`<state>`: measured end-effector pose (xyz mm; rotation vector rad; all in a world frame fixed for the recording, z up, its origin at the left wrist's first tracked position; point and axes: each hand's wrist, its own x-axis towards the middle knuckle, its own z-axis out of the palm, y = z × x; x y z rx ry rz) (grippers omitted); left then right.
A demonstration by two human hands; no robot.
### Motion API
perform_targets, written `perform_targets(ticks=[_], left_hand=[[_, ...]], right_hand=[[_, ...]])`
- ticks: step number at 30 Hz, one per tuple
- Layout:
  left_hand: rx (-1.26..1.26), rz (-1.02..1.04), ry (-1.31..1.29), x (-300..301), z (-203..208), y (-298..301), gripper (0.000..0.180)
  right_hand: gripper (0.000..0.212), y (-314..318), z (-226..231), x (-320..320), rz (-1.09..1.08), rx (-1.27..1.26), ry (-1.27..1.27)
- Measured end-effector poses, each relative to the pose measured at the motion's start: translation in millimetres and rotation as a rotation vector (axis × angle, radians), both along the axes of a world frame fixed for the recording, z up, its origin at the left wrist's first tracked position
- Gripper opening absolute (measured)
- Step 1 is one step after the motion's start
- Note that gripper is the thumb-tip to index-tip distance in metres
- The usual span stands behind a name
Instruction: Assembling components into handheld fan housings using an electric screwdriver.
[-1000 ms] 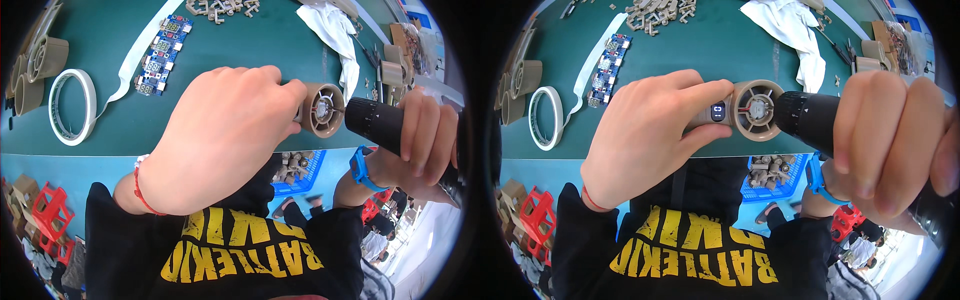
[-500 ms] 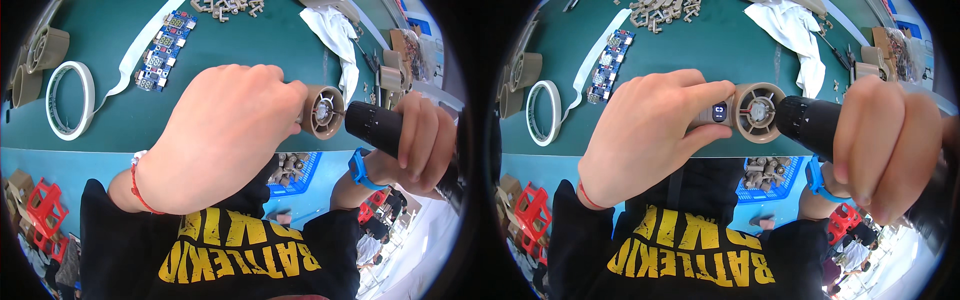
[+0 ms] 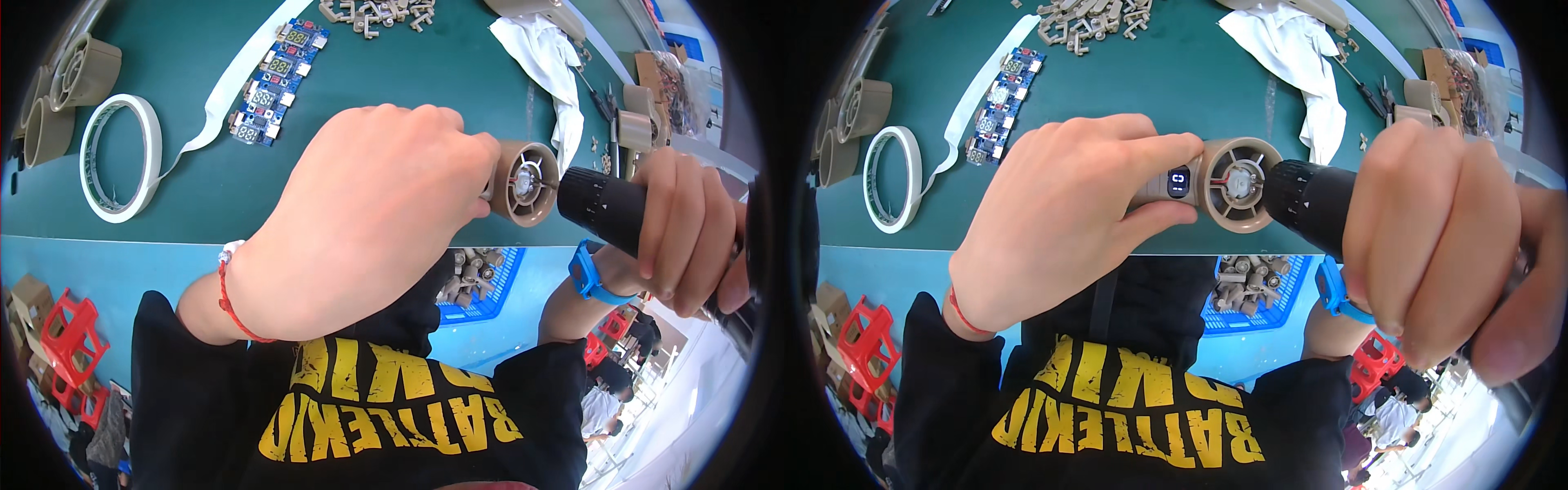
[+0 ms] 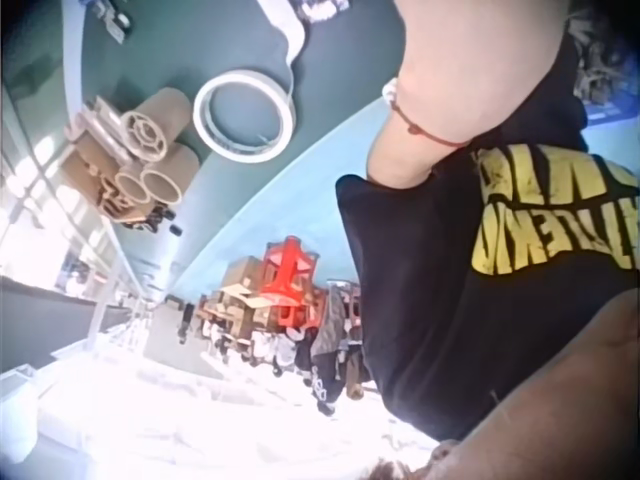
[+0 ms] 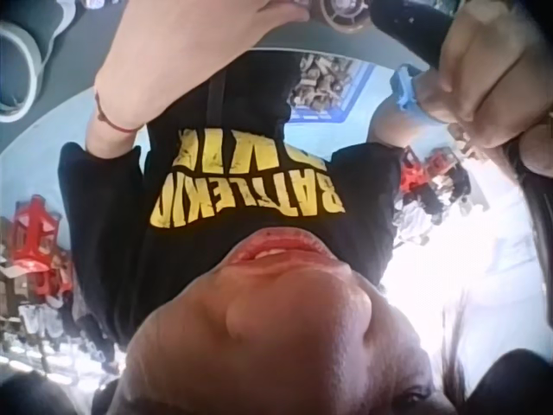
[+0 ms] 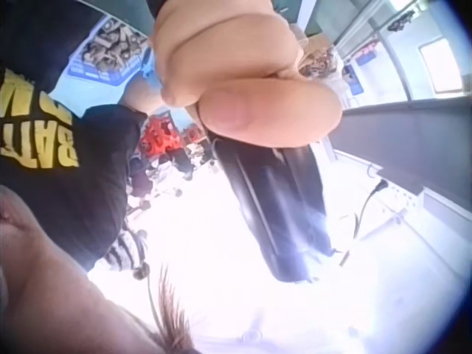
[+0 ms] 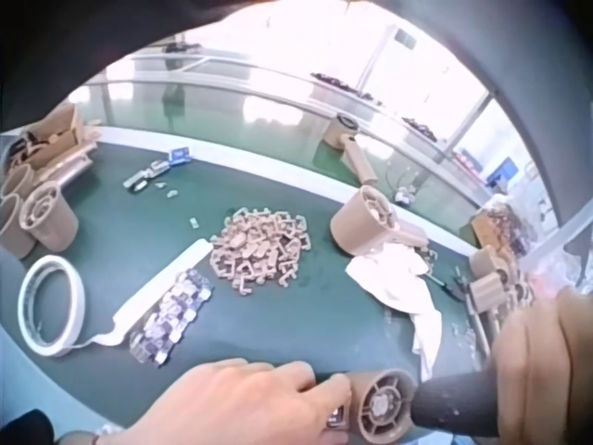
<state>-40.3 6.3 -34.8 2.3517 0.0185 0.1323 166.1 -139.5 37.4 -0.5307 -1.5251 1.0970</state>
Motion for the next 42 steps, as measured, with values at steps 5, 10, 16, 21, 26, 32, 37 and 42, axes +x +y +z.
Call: perform_targets(ticks=[5, 10, 16, 21, 26, 32, 37, 42], left_hand=[[0.01, 0.019, -0.014, 1, 1, 3, 0.03], [-0.008, -0.014, 0.048, 7, 9, 4, 0.033], [-0.509, 0.126, -0.002, -6, -1, 10, 0.033], [-0.993, 0.34, -0.709, -84, 34, 22, 0.042], [-0.843, 0.43, -0.908, -51, 35, 4, 0.062], [-0.589, 0.377, -0.838, -41, 43, -15, 0.043], [-0.203, 0.227, 0.0, 4, 20, -28, 0.04], [-0.218, 0.164, 0.058, 14, 8, -35, 0.054]], right_hand=[[0.028, 7, 1, -20, -0.167, -0.01, -0.066], [0.053, 0, 7, -55, -0.637, -0.126, 0.144], [0.046, -73, 38, -40, -0.956, 0.257, 0.324], [0.081, -125, 14, -23, -1.172, 0.219, 0.421], [0.085, -125, -22, -28, -1.338, 0.199, 0.477], [0.071, -113, -18, -29, -1.218, 0.221, 0.44], [0.044, -102, -2, -41, -1.052, 0.288, 0.427], [0.032, -84, 14, -40, -0.846, 0.11, 0.529]])
